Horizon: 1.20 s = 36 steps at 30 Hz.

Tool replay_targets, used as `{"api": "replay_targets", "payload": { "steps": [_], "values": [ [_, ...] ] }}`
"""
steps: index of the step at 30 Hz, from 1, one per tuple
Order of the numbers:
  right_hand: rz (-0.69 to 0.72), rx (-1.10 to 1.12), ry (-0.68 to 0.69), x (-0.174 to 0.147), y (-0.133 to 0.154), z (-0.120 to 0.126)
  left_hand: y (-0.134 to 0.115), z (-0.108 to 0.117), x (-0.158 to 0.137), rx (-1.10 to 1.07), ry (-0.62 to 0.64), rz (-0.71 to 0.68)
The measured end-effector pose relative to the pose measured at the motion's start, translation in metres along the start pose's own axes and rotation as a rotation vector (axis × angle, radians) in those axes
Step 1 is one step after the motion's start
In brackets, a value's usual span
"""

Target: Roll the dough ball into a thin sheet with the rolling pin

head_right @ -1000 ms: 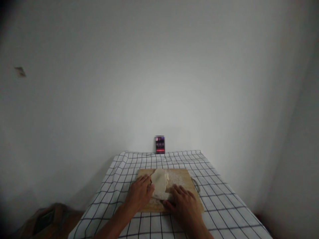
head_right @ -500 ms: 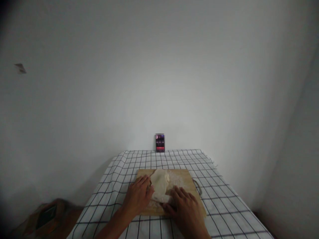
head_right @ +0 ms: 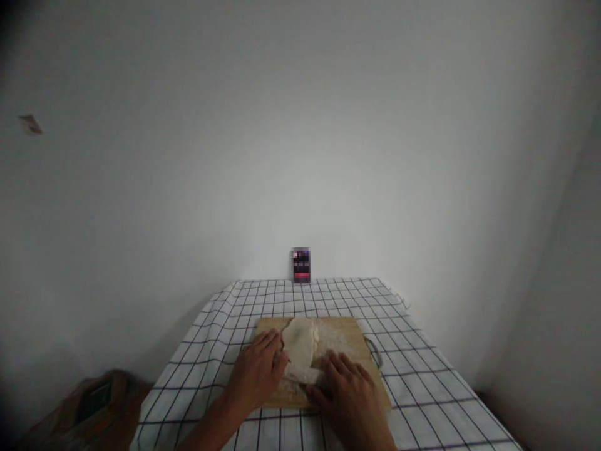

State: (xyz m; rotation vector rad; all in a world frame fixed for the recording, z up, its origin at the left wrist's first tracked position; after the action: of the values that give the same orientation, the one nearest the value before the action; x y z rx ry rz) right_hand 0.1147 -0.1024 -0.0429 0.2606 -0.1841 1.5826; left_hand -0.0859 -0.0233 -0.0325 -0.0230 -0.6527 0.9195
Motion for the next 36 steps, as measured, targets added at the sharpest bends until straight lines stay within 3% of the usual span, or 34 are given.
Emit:
{"api": "replay_targets", "payload": {
  "steps": [9, 14, 21, 25, 31, 36],
  "values": [
    [0.012, 0.041, -0.102, -0.003, -0.003, -0.005, 0.0, 0.001, -0.001, 0.025, 0.038, -0.008],
    [0.111, 0.002, -0.11, 0.006, -0.008, 0.013, -0.003, 0.008, 0.0, 0.007, 0.128, 0.119],
    [0.227, -0.079, 0.03, 0.07, -0.024, 0.067, -0.004, 0.008, 0.027, -0.079, 0.142, 0.148],
    [0.285, -0.156, 0.084, 0.108, -0.03, 0.081, 0.006, -0.001, 0.045, -0.034, 0.101, 0.176],
    [0.313, -0.095, 0.194, 0.13, -0.039, 0.067, 0.018, -0.021, 0.047, 0.168, 0.179, 0.073],
    [0.233, -0.01, 0.239, 0.136, -0.047, 0.049, 0.03, -0.035, 0.039, 0.261, 0.13, -0.068]
  ]
}}
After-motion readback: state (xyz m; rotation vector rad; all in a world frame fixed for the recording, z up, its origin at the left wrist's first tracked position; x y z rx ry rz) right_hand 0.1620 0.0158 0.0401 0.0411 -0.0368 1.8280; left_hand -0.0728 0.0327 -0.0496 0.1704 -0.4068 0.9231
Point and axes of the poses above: each hand's wrist, its own x-axis towards the middle knuckle, its own z-axis out of the back of the hand, y = z × x, the point moved 3 cm from there along x, towards the middle knuckle, and after that the axes turned 11 degrees about -x, right-handed, at the moved point
